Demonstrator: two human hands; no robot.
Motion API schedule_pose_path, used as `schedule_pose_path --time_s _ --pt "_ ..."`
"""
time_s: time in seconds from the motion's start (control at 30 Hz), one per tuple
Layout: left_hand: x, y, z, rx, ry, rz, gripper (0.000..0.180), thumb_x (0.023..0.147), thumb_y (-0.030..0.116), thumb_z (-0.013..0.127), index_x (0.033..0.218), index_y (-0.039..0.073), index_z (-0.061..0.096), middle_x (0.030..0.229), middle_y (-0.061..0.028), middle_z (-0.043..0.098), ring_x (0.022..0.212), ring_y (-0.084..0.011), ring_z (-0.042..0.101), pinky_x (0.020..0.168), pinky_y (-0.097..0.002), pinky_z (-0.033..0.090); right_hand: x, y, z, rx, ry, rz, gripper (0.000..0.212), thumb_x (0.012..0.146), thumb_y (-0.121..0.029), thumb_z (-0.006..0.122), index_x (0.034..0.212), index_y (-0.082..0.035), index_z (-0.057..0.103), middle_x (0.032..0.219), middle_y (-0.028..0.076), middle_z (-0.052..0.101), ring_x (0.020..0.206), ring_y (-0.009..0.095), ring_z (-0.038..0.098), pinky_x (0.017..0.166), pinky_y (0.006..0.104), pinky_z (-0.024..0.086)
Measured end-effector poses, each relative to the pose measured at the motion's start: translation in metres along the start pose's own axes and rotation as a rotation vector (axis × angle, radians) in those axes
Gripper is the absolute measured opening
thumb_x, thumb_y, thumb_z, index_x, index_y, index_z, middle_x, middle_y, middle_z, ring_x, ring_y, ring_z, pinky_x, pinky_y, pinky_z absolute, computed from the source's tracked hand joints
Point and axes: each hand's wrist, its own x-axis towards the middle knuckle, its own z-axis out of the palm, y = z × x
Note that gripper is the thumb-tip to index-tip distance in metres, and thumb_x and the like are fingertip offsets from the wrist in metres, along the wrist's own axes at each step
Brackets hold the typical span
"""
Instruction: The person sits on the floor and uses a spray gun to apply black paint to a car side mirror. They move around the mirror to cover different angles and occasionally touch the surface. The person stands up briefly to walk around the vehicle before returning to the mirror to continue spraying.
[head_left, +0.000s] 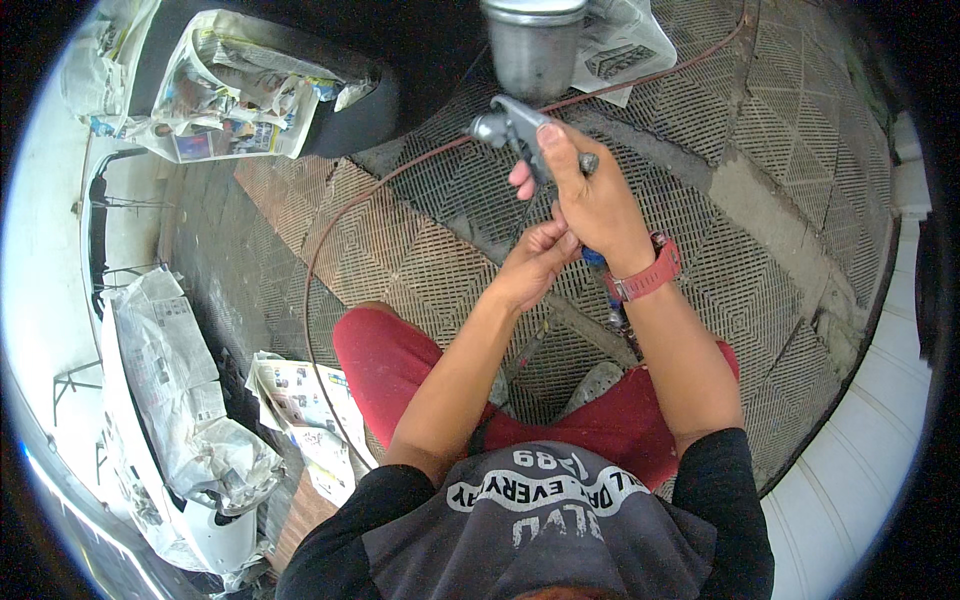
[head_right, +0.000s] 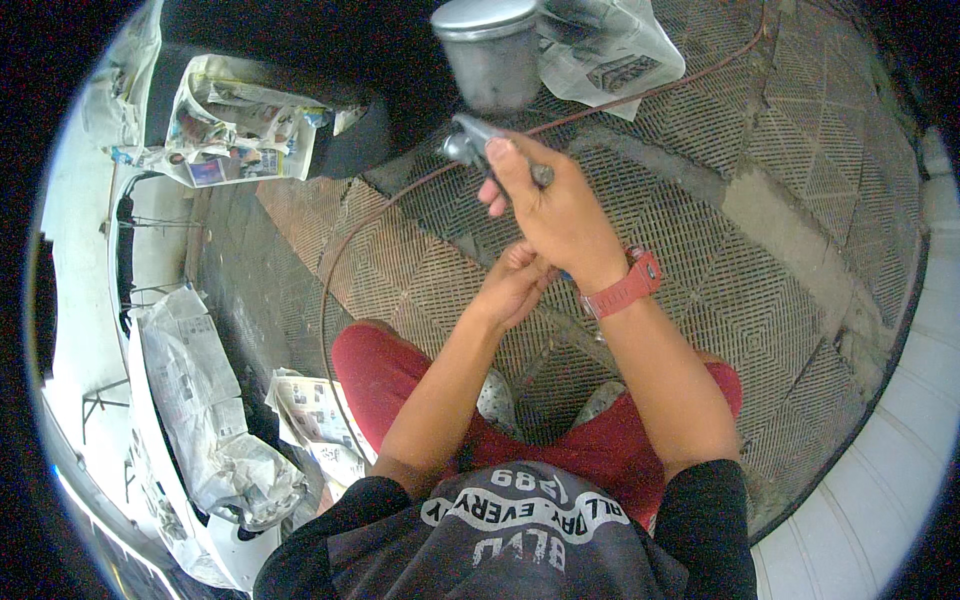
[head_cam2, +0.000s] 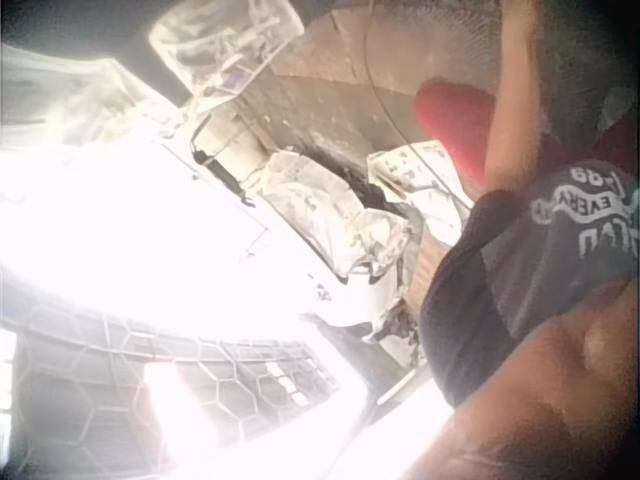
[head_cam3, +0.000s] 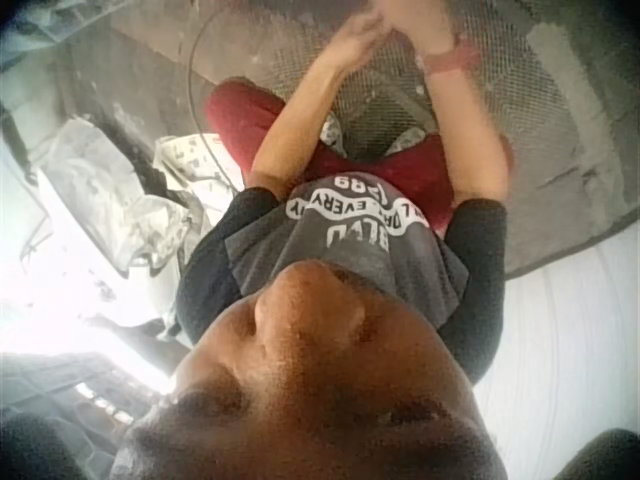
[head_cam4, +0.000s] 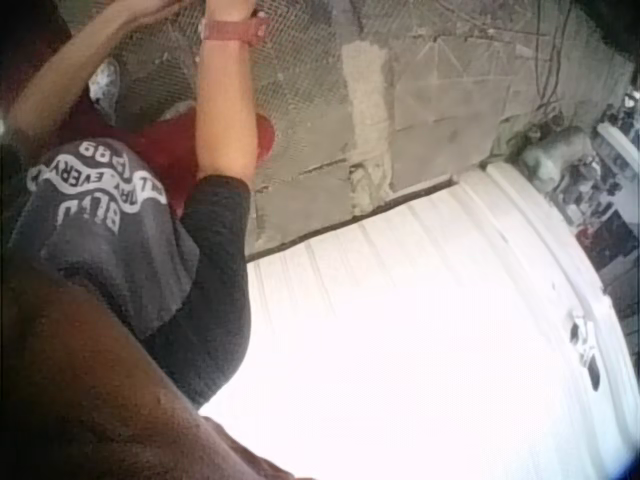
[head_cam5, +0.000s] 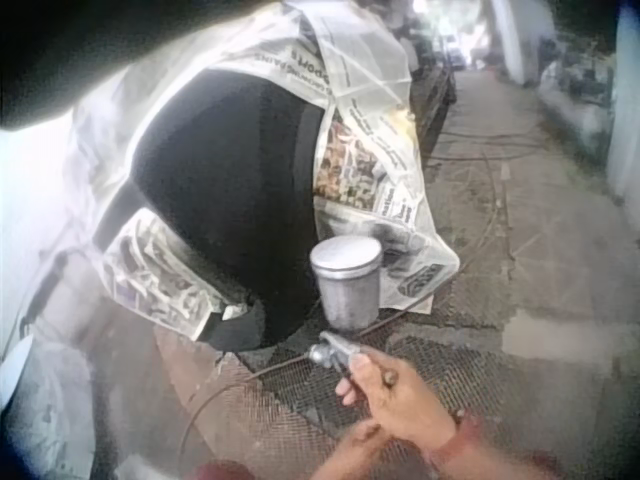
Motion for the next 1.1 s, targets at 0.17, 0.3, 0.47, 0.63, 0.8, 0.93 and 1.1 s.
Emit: schedule_pose_path --time_s 0.17,0.3,0.47,0.63,0.8,0.93,1.1 --pt "-0.001 0.001 0.003 0.016 0.023 0.013 0.025 0.117 0.022 0.061 0.133 0.007 0.073 0.121 0.0054 0.071 0.106 -0.0064 0.061 0.101 -0.0306 0.05 0.005 0.001 -0.004 0.012 -0.053 0.046 0.062 0.118 -0.054 0.045 0.134 0.0 0.071 0.092 0.008 0.076 0.076 0.013 0.069 0.061 0.0284 0.054" --pt "0.032 0.014 0.023 0.054 0.072 0.012 0.024 0.118 0.026 0.06 0.126 0.008 0.074 0.113 0.0072 0.068 0.103 -0.0053 0.06 0.1 -0.0306 0.05 0.023 -0.011 -0.02 -0.066 0.134 0.011 0.061 0.118 -0.053 0.045 0.114 0.0 0.075 0.087 0.007 0.075 0.067 0.011 0.066 0.048 0.0262 0.047" --pt "0.081 0.024 0.024 0.094 -0.047 0.025 0.032 0.119 0.025 0.054 0.138 0.003 0.068 0.138 -0.002 0.073 0.122 -0.0126 0.067 0.106 -0.0324 0.052 0.049 -0.021 -0.039 -0.151 0.382 -0.025 0.067 0.117 -0.058 0.047 0.102 0.0 0.075 0.083 0.006 0.076 0.056 0.011 0.062 0.047 0.0268 0.048" --pt "0.092 0.033 0.027 0.155 -0.077 0.041 0.032 0.12 0.026 0.054 0.138 0.004 0.068 0.14 -0.0034 0.073 0.123 -0.014 0.067 0.107 -0.0346 0.053 0.056 -0.024 -0.038 -0.147 0.456 -0.174 0.067 0.117 -0.059 0.047 0.102 -0.001 0.075 0.083 0.006 0.076 0.055 0.01 0.061 0.048 0.0274 0.048" --pt "0.036 0.05 0.035 0.283 0.021 0.074 0.043 0.119 0.027 0.054 0.152 0.001 0.059 0.15 -0.0089 0.066 0.134 -0.0195 0.064 0.115 -0.0396 0.051 0.029 -0.041 -0.019 -0.095 0.261 -0.083 0.065 0.117 -0.057 0.047 0.103 -0.001 0.075 0.083 0.005 0.075 0.061 0.008 0.063 0.048 0.0271 0.048" --pt "-0.052 0.091 0.019 0.636 0.108 0.038 0.049 0.116 0.031 0.061 0.156 0.002 0.059 0.15 -0.0144 0.066 0.143 -0.0277 0.062 0.12 -0.0447 0.047 0.006 -0.045 -0.002 -0.039 0.029 -0.112 0.058 0.12 -0.051 0.044 0.122 0.0 0.072 0.091 0.006 0.076 0.071 0.008 0.068 0.048 0.024 0.047" --pt "-0.17 0.14 -0.012 1.738 0.353 0.066 0.052 0.102 0.033 0.076 0.147 0.009 0.068 0.161 -0.0167 0.058 0.15 -0.045 0.052 0.129 -0.0577 0.035 0.01 -0.062 -0.002 -0.002 -0.069 0.012 0.059 0.119 -0.052 0.044 0.132 0.0 0.07 0.093 0.007 0.076 0.076 0.01 0.071 0.048 0.0237 0.048"
